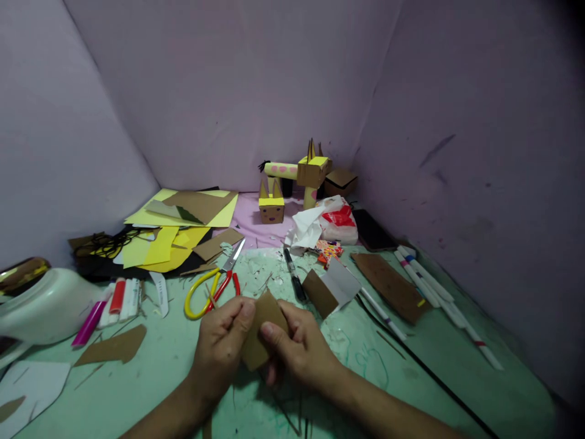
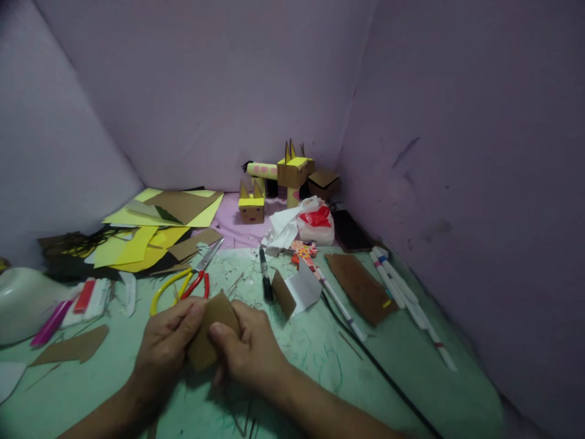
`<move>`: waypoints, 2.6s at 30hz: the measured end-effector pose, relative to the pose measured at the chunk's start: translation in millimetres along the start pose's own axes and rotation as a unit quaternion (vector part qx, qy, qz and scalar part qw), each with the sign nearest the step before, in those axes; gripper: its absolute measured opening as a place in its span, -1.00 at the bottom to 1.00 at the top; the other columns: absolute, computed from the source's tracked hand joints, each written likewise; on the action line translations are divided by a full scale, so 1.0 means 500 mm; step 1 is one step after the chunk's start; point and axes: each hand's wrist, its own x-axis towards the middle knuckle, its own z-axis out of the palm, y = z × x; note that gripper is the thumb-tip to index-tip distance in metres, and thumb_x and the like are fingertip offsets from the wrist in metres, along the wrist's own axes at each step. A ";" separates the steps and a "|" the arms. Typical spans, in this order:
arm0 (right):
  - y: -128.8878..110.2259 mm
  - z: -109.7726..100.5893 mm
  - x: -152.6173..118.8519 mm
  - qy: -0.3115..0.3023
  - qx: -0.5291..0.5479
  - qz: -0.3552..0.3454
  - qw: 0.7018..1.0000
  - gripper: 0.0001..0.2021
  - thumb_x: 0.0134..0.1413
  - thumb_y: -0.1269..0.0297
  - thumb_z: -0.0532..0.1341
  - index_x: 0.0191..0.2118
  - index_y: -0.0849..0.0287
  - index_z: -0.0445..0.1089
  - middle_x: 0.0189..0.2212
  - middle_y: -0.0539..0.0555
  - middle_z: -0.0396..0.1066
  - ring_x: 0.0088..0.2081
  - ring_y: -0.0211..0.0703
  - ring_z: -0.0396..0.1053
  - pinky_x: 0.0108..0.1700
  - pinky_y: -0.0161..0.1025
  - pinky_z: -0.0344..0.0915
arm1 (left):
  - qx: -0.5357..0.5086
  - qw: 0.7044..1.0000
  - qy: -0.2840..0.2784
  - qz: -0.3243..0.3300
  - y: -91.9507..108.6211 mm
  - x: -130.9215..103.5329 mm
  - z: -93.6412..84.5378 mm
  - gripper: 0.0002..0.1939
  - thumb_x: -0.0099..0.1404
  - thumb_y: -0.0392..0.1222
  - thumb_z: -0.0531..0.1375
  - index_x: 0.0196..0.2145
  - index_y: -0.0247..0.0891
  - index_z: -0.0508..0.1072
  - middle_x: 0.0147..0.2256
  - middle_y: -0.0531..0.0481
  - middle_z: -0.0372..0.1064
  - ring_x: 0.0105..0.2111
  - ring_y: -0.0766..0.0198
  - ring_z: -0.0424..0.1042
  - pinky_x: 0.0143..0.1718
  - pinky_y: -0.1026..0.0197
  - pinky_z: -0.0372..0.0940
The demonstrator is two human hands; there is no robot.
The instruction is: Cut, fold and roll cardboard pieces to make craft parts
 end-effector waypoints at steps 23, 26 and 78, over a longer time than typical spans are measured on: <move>0.028 -0.011 0.032 0.135 -0.009 -0.012 0.991 -0.58 0.01 -0.17 0.13 -0.41 0.15 0.21 -0.59 -0.10 0.17 -0.61 -0.34 0.13 -0.62 -0.40 0.12 | 0.002 1.000 0.006 0.021 -0.021 0.034 0.014 -0.71 0.28 0.00 0.01 -0.32 -0.24 0.41 -0.43 0.01 0.40 -0.43 0.23 0.36 -0.44 0.26 0.23; 0.023 -0.021 0.041 0.117 -0.005 0.012 0.993 -0.60 0.05 -0.15 0.10 -0.33 0.14 0.23 -0.68 -0.17 0.13 -0.76 -0.40 0.01 -0.78 -0.43 0.02 | -0.015 1.000 0.003 -0.004 -0.020 0.053 -0.002 -0.59 0.29 0.08 -0.02 -0.18 -0.28 0.42 -0.39 -0.03 0.42 -0.45 0.23 0.37 -0.48 0.25 0.23; 0.012 -0.064 -0.036 -0.041 -0.410 -0.407 0.815 -0.76 -0.13 0.61 0.04 -0.41 0.13 0.30 -0.48 0.02 0.47 -0.43 -0.24 0.41 -0.18 -0.19 0.33 | -0.084 0.993 0.004 -0.085 -0.058 0.052 -0.028 -0.57 0.11 0.14 0.11 -0.66 -0.21 0.11 -0.68 0.18 0.03 -0.66 0.41 0.03 -0.64 0.32 -0.04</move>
